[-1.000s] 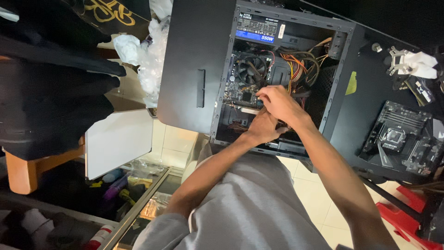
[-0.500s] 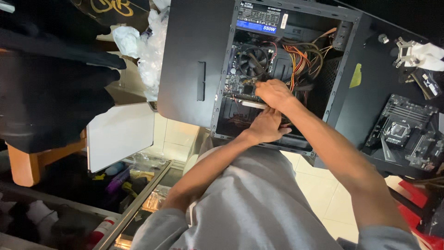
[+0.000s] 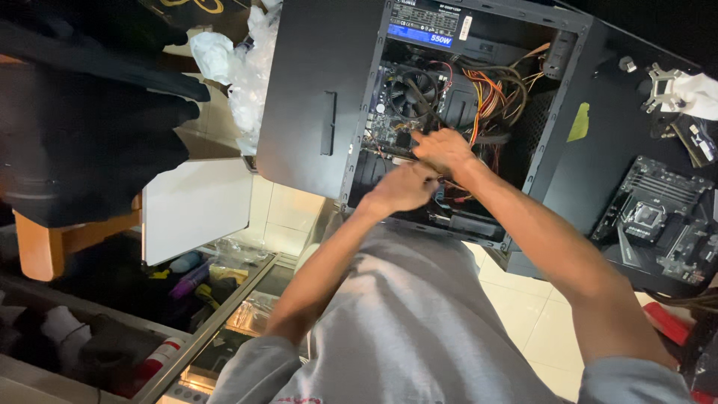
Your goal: The person works inside an open computer case, using a screwdriver to tighten screws on the motherboard and securing internal components. They also connect and organize various power and data cables within the chassis.
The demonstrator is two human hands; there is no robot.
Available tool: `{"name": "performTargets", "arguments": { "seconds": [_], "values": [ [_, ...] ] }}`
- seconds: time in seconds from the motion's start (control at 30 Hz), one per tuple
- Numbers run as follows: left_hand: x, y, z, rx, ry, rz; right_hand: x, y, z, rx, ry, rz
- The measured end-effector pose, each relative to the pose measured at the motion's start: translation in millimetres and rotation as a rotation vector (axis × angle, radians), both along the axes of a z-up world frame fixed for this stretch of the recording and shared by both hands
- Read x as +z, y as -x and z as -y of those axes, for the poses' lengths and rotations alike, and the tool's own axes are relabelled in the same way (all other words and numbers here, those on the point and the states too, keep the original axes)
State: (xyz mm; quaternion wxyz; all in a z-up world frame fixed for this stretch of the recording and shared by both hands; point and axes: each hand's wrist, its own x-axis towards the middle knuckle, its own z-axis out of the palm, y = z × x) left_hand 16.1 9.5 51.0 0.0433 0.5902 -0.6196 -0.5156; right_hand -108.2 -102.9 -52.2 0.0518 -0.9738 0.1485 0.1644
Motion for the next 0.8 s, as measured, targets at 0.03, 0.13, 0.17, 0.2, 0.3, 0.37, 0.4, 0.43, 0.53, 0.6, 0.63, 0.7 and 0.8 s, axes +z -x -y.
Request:
{"name": "performTargets", "arguments": {
  "seconds": [0.03, 0.13, 0.17, 0.2, 0.3, 0.37, 0.4, 0.43, 0.53, 0.6, 0.63, 0.7, 0.8],
  "values": [
    [-22, 0, -1, 0.001, 0.001, 0.001, -15, 4, -3, 0.001, 0.001, 0.001],
    [-63, -4, 4, 0.168, 0.113, 0.194, -26, 10, -8, -0.145, 0.015, -0.021],
    [-61, -9, 11, 0.183, 0.212, 0.209, -8, 6, -9, -0.115, 0.035, -0.007],
    [-60, -14, 18, 0.198, 0.312, 0.225, 10, 2, -9, -0.083, 0.057, 0.007],
    [-69, -21, 12, 0.175, 0.35, 0.207, 8, 2, -7, -0.023, 0.134, 0.034],
    [-87, -16, 7, 0.163, 0.34, 0.251, 15, -4, -7, -0.036, 0.12, 0.012],
    [-97, -13, 3, 0.15, 0.325, 0.291, 19, -6, -9, -0.05, 0.101, -0.014],
    [-96, -13, 3, 0.15, 0.324, 0.292, 17, -3, -9, -0.05, 0.1, -0.014],
    [-89, -14, 3, 0.098, 0.297, 0.355, 16, 4, -5, -0.011, 0.057, -0.036],
    [-81, -14, 3, 0.072, 0.298, 0.421, 23, 7, -3, 0.11, 0.099, -0.03],
    [-85, -14, 2, 0.073, 0.298, 0.421, 13, 7, -3, 0.111, 0.1, -0.029],
    [-92, -17, 2, 0.042, 0.299, 0.423, -6, 5, -1, 0.175, 0.096, -0.088],
    [-91, -17, 2, 0.03, 0.293, 0.444, 2, 4, -1, 0.215, 0.083, -0.116]
  ]
}}
